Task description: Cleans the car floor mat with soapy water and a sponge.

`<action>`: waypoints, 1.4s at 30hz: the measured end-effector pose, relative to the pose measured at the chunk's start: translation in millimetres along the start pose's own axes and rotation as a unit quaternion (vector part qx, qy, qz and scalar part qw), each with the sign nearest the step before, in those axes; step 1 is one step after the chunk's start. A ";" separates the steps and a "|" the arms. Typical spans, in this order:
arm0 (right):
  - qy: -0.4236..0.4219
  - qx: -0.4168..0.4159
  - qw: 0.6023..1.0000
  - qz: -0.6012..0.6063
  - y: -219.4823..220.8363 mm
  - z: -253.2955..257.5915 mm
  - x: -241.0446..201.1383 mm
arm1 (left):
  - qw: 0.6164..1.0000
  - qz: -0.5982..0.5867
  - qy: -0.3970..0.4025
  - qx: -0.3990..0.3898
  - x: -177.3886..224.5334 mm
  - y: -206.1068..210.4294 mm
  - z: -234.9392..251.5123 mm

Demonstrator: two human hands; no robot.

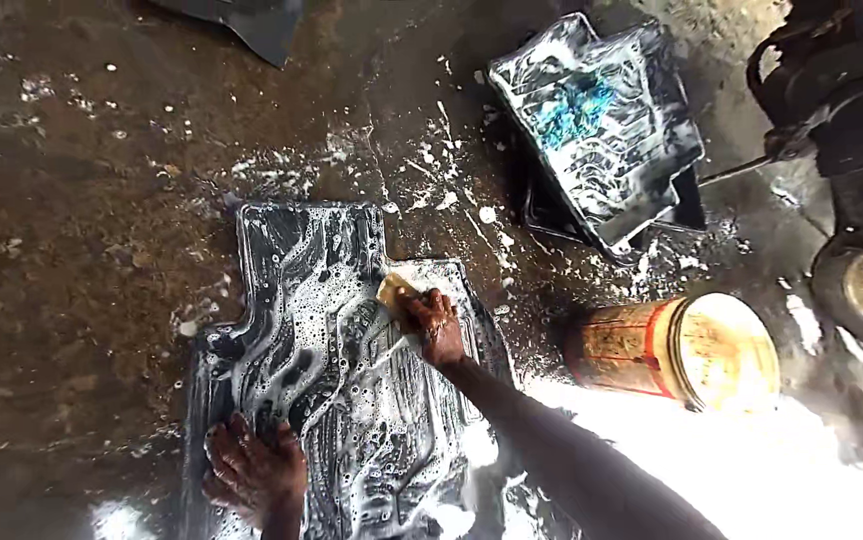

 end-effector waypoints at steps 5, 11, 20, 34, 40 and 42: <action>-0.001 0.039 0.998 -0.040 2.0 -19.6 -3.6 | 1.000 -0.013 -0.003 -0.012 1.9 1.5 0.5; 0.100 0.064 0.990 -0.077 14.1 97.8 -43.5 | 0.999 -0.028 0.004 -0.037 4.1 1.8 3.2; 0.048 0.008 0.993 -0.112 2.6 16.1 -27.0 | 0.999 -0.040 -0.005 -0.035 4.7 0.2 3.3; -0.156 -0.056 0.984 -0.062 -11.2 169.1 -33.2 | 0.999 -0.010 -0.021 -0.049 0.6 -0.2 -0.9; -0.225 0.010 0.974 -0.025 15.7 193.4 -102.9 | 0.998 -0.017 -0.015 -0.050 4.4 0.8 -1.3; -0.255 0.006 0.967 0.002 47.2 198.4 -179.9 | 0.998 -0.011 -0.014 -0.054 2.2 2.7 -1.0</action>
Point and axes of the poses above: each hand's wrist, its own z-axis towards the middle knuckle, its own y-axis out of the palm, x = y × z, the point moved 9 cm from there along z, towards the middle knuckle, and after that the axes turned 5 degrees about y, right-handed, at the moved point
